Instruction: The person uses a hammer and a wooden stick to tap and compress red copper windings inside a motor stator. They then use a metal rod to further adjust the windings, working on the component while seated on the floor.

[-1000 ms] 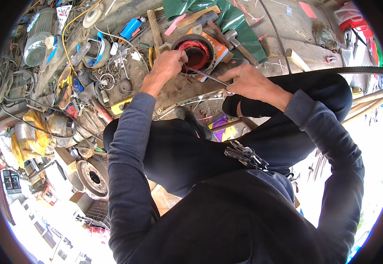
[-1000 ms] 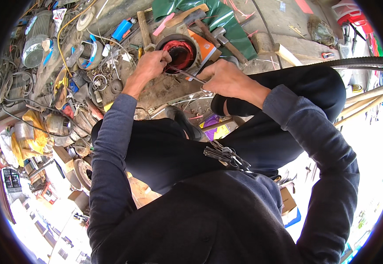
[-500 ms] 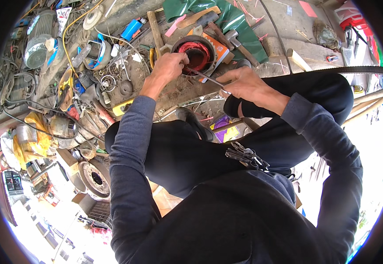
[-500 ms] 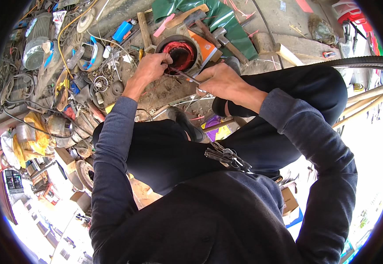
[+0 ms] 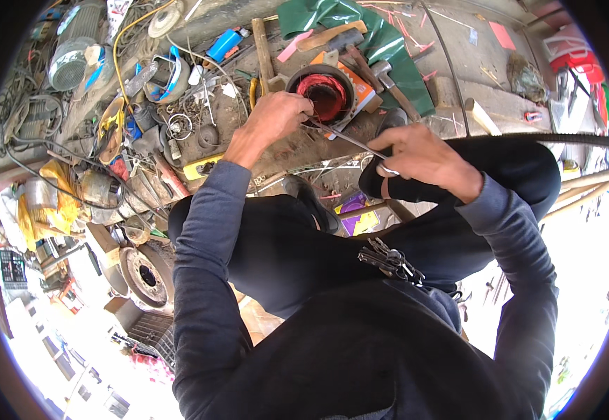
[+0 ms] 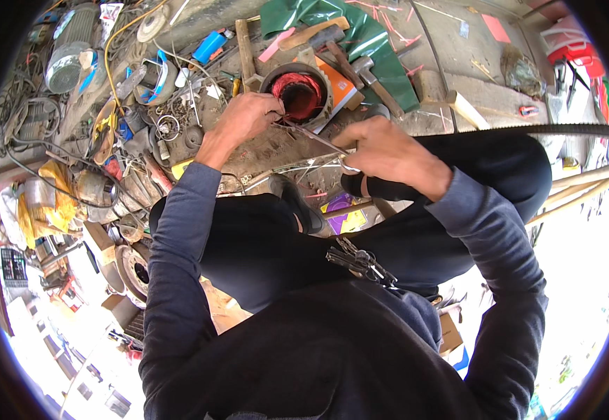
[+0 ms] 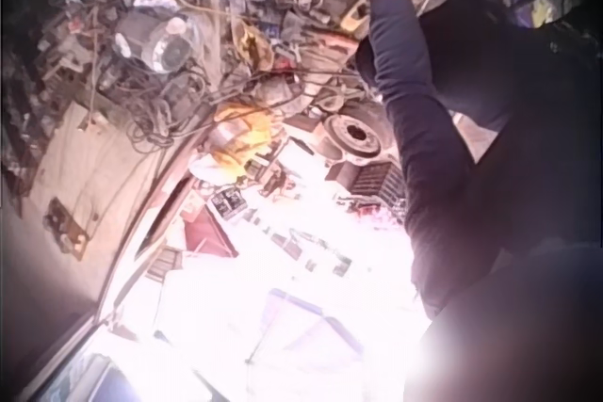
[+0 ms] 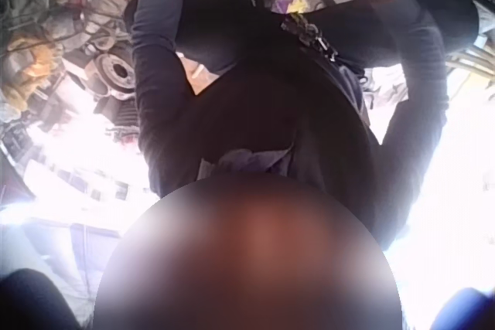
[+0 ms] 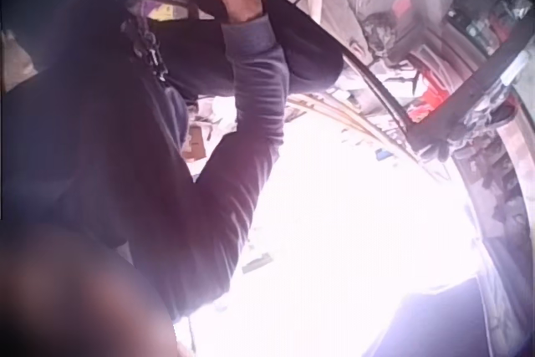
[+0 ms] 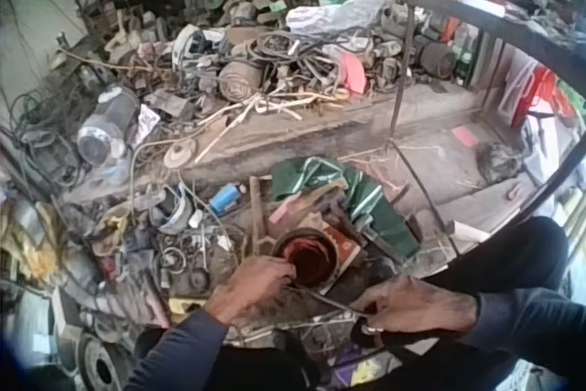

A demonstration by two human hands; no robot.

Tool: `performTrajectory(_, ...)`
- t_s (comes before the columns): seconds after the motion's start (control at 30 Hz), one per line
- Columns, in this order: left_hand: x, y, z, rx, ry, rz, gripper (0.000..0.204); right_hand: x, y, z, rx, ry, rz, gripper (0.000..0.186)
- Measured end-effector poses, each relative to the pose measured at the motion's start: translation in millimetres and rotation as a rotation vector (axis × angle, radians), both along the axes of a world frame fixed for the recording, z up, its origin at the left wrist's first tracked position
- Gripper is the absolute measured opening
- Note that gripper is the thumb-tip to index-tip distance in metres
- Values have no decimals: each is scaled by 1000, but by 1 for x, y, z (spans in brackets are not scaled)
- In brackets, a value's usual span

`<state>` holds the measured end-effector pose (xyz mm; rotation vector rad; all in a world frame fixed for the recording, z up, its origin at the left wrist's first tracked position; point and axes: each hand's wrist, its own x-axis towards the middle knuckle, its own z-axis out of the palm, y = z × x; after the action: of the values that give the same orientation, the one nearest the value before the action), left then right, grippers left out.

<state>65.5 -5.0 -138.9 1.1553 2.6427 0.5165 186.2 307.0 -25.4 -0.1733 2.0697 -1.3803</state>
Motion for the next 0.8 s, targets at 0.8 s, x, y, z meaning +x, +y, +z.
performTrajectory(0.8, -37, -28, -72, 333, -195, 552, 52, -105, -21, -191, 22, 502, -1386, 40)
